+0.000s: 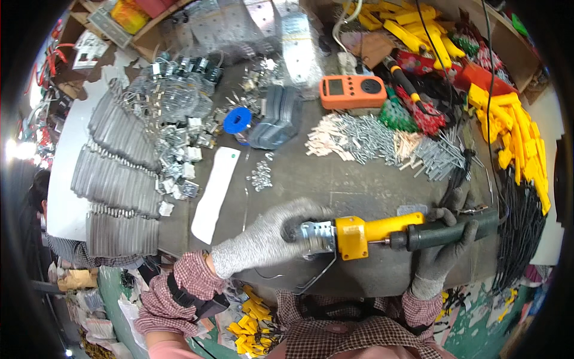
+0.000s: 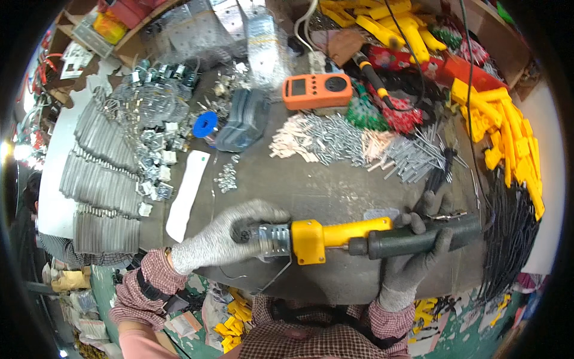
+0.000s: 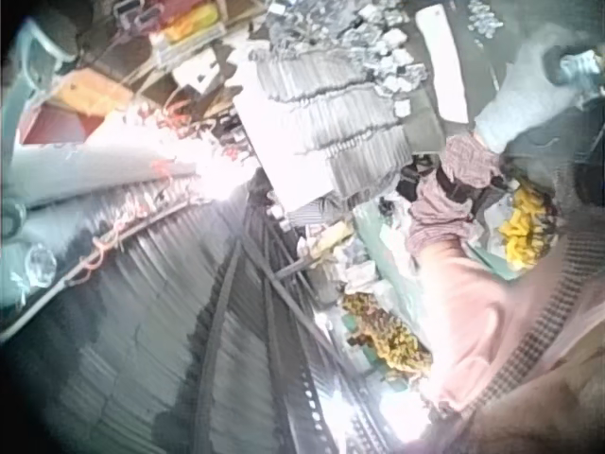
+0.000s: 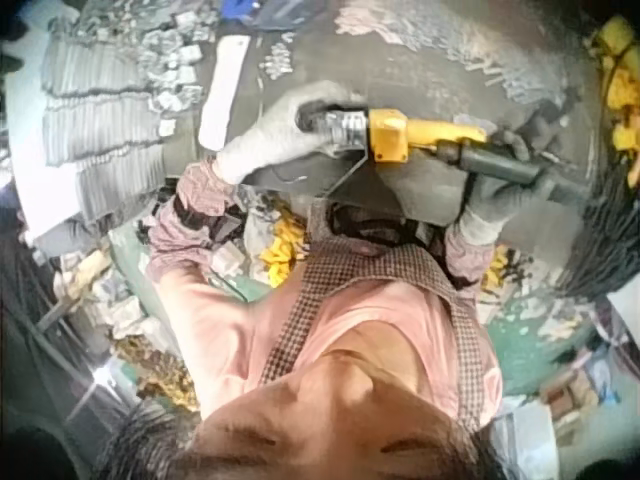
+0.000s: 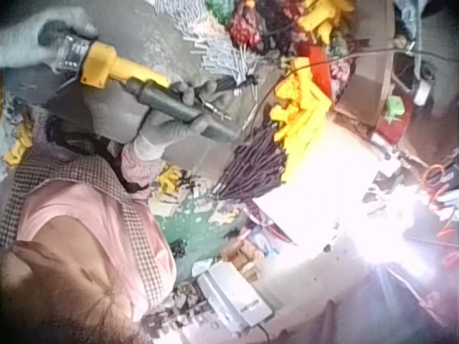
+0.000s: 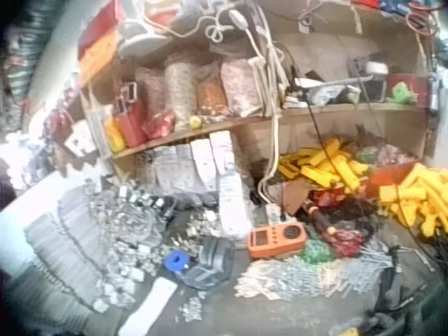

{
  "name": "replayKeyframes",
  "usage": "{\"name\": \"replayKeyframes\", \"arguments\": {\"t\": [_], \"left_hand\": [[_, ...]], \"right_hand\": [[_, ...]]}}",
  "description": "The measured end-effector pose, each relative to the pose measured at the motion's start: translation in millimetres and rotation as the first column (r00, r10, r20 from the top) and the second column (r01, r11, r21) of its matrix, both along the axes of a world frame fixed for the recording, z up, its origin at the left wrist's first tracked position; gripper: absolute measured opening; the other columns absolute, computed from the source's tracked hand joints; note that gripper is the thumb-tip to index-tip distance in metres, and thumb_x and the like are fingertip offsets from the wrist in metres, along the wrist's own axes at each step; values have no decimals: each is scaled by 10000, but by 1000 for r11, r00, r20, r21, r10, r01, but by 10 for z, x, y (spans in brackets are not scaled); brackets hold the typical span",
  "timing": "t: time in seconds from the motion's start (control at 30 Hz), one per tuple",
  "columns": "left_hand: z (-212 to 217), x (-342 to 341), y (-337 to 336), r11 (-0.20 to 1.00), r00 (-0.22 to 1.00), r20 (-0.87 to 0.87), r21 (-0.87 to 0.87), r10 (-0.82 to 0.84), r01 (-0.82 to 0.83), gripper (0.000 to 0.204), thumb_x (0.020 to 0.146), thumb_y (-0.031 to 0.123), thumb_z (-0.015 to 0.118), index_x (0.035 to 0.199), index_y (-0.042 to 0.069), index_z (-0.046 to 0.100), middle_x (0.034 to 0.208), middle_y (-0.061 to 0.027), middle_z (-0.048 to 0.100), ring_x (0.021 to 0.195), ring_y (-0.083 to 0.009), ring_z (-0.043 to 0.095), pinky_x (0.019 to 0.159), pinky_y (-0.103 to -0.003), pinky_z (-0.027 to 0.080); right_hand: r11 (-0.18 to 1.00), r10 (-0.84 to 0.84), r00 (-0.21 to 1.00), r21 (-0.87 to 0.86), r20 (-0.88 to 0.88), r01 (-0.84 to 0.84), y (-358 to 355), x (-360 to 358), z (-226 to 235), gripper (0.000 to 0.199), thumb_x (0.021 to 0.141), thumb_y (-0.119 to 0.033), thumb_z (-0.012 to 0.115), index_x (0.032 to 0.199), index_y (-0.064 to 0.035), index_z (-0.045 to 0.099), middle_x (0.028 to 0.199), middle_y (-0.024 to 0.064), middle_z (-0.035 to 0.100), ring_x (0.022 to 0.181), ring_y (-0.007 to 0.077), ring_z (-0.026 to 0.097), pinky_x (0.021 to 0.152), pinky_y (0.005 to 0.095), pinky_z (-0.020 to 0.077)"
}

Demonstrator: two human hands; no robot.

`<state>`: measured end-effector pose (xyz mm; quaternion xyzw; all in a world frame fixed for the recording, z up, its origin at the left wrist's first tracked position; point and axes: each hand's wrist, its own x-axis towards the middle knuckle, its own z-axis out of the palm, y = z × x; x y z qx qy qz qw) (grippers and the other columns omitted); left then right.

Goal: Assembling and testing a yellow electric hand tool, involving soldering wires and using a power screwdriver.

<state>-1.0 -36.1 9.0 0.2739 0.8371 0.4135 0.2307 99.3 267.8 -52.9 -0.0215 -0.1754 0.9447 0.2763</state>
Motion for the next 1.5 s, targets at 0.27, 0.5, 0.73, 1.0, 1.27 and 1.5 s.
{"name": "replayKeyframes", "arguments": {"t": [0.27,0.5,0.73,1.0,1.27,1.5], "left_hand": [[-177,-426,-512,770,736,-580,-625,-350,-127,195,898,152,648,1079,115,710,1070,-86,632,1094,-310,576,1018,-466,420],[-175,-628,-519,730,650,-624,-666,-433,-154,167,902,163,643,1048,81,646,1121,-111,603,1125,-309,557,984,-475,422],[-56,487,81,974,873,-487,-209,-26,-87,283,815,172,722,1073,119,617,1225,-101,562,1217,-332,497,1088,-549,307],[-324,625,133,971,839,-539,-228,-70,-65,288,811,204,742,1066,84,682,1182,-106,595,1158,-332,537,1032,-572,364],[-421,602,58,971,695,-684,-221,-222,93,359,723,151,756,1071,69,730,1138,-122,632,1099,-330,570,970,-543,443],[-286,514,54,981,747,-640,-165,-182,98,332,726,129,791,1045,67,725,1105,-123,644,1047,-319,604,955,-531,465]], "right_hand": [[996,36,998,-75,-42,-39,22,-13,-86,510,1038,-303,601,1475,-91,446,1216,150,605,935,204,646,1015,423,521],[995,78,995,-60,-65,-82,30,-56,-108,505,1026,-298,625,1451,-77,464,1227,129,609,966,192,619,1000,410,505],[990,90,994,-107,-57,-95,33,-49,-86,497,1015,-286,642,1435,-80,476,1209,127,606,963,195,612,1026,415,488],[991,82,996,-98,-42,-86,55,-31,-105,492,1007,-285,652,1424,-86,481,1189,122,605,955,189,614,1032,416,494],[997,47,998,-68,34,-45,46,-27,-75,374,998,-291,671,1292,-103,537,1134,82,600,945,174,610,1026,413,500],[978,167,985,-130,41,-161,79,-54,-45,281,1004,-287,665,1184,-106,548,1020,37,546,963,160,597,1066,403,460]]}}
